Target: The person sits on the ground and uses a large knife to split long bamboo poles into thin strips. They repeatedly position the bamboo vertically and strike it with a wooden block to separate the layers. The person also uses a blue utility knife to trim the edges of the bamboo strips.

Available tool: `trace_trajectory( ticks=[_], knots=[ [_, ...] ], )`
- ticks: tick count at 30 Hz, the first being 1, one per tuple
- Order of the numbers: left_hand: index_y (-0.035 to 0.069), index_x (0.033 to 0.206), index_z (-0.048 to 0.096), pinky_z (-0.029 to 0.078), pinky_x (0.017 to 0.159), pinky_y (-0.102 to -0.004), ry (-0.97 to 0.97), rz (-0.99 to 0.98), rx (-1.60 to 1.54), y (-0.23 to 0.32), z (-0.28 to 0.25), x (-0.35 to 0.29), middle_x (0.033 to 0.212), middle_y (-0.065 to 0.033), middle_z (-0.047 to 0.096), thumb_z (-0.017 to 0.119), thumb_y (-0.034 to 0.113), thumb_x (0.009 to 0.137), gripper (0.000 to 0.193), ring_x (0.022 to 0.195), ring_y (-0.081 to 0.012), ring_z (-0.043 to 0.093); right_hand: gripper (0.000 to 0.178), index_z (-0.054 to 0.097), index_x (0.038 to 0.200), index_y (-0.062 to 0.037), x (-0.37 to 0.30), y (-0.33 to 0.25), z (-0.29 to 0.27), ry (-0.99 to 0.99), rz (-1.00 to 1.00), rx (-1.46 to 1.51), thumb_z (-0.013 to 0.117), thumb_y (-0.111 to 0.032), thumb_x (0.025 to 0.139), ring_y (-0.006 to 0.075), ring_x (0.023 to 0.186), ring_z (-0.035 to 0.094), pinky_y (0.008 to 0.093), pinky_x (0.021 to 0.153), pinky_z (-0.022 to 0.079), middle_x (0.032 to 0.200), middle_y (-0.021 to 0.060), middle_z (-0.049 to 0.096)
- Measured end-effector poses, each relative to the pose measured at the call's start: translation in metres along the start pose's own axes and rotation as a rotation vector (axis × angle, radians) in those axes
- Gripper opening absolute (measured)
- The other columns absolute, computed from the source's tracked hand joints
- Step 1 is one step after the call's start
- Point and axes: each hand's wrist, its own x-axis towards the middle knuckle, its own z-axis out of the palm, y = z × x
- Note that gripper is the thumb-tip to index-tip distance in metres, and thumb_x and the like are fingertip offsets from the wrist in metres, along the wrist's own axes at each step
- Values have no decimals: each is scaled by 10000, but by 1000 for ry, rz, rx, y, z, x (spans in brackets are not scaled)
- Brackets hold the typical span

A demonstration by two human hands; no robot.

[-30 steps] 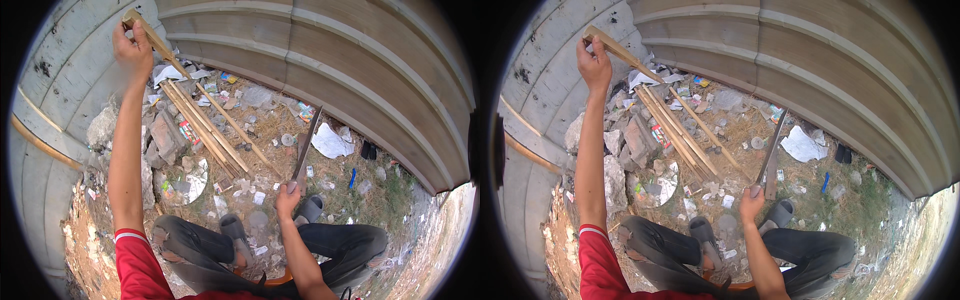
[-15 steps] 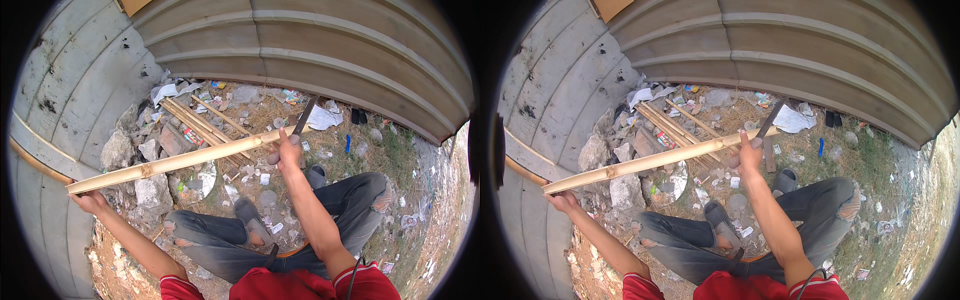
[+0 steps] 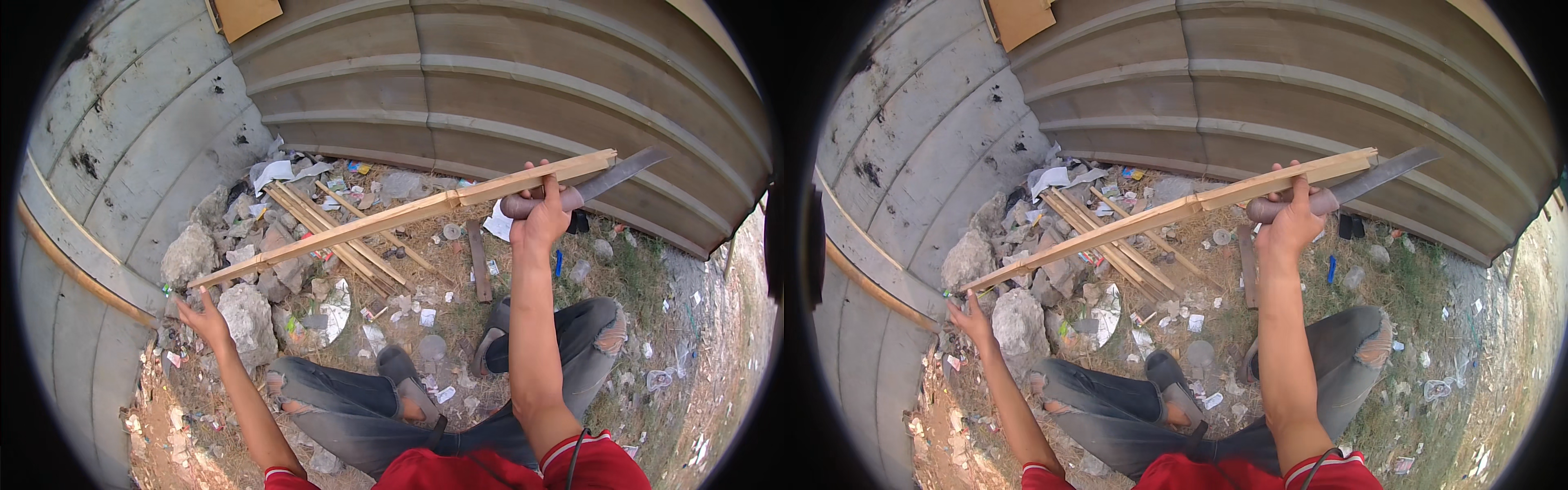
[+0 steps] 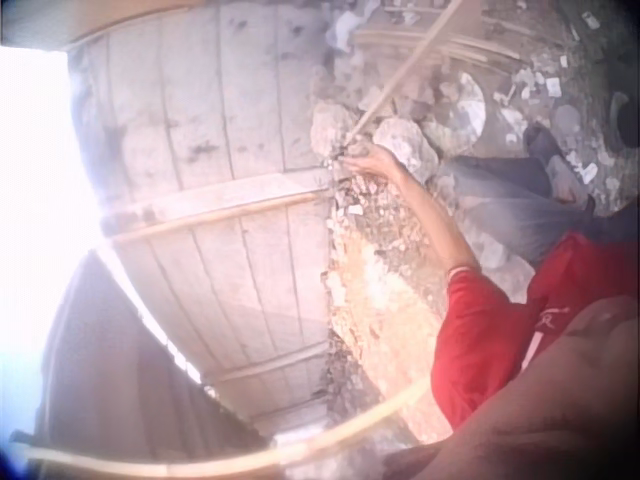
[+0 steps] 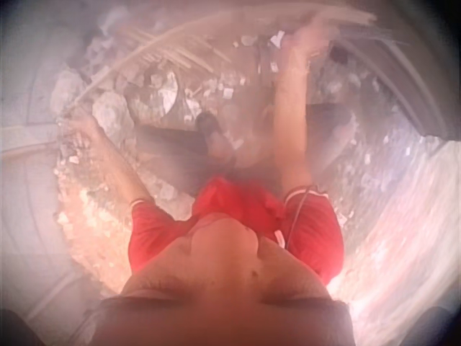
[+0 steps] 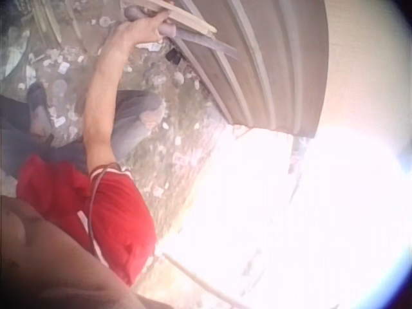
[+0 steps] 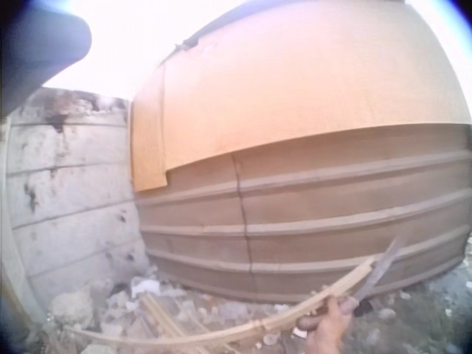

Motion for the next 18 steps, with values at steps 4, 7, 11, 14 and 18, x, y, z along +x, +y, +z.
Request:
trace_trajectory(
  ticks=[4, 7, 11, 14, 18],
  knots=[
    [4, 1505, 464, 478, 1086, -409, -552, 201, -788, 168, -4, -80, 1465, -183, 537, 661, 164, 1011, 555, 1366, -263, 517, 259, 460, 1025, -65, -12, -28, 62, -166, -170, 1, 713, -63, 972, 310, 934, 751, 289, 564, 523, 1039, 144, 708],
    [38, 1526, 441, 467, 1095, -414, -684, 514, -941, 277, -18, -122, 1455, -161, 555, 754, 147, 942, 672, 1357, -253, 527, 292, 446, 963, -77, -34, -25, 96, -317, -226, 60, 732, -19, 950, 263, 785, 756, 281, 576, 567, 837, 99, 681],
    [79, 1529, 437, 551, 963, -443, -667, 995, -733, 362, -8, -144, 1352, -207, 616, 855, 99, 771, 866, 1199, -355, 640, 300, 453, 944, -86, -62, -27, 119, -466, -119, 80, 740, -1, 936, 226, 758, 740, 253, 533, 534, 923, 149, 724],
    [77, 1467, 479, 574, 886, -458, -879, 906, -700, 377, 15, -148, 1206, -222, 678, 839, 72, 761, 793, 1072, -380, 692, 314, 459, 947, -84, -63, -31, 124, -557, -132, 26, 764, -17, 923, 243, 832, 759, 249, 532, 529, 990, 186, 741],
    [46, 1343, 540, 597, 791, -450, -883, 915, -723, 387, 25, -149, 1028, -198, 731, 806, 49, 794, 610, 948, -374, 731, 343, 471, 976, -87, -53, -48, 123, -596, -77, -149, 794, -11, 888, 262, 912, 737, 248, 537, 513, 1113, 214, 721]
  ],
)
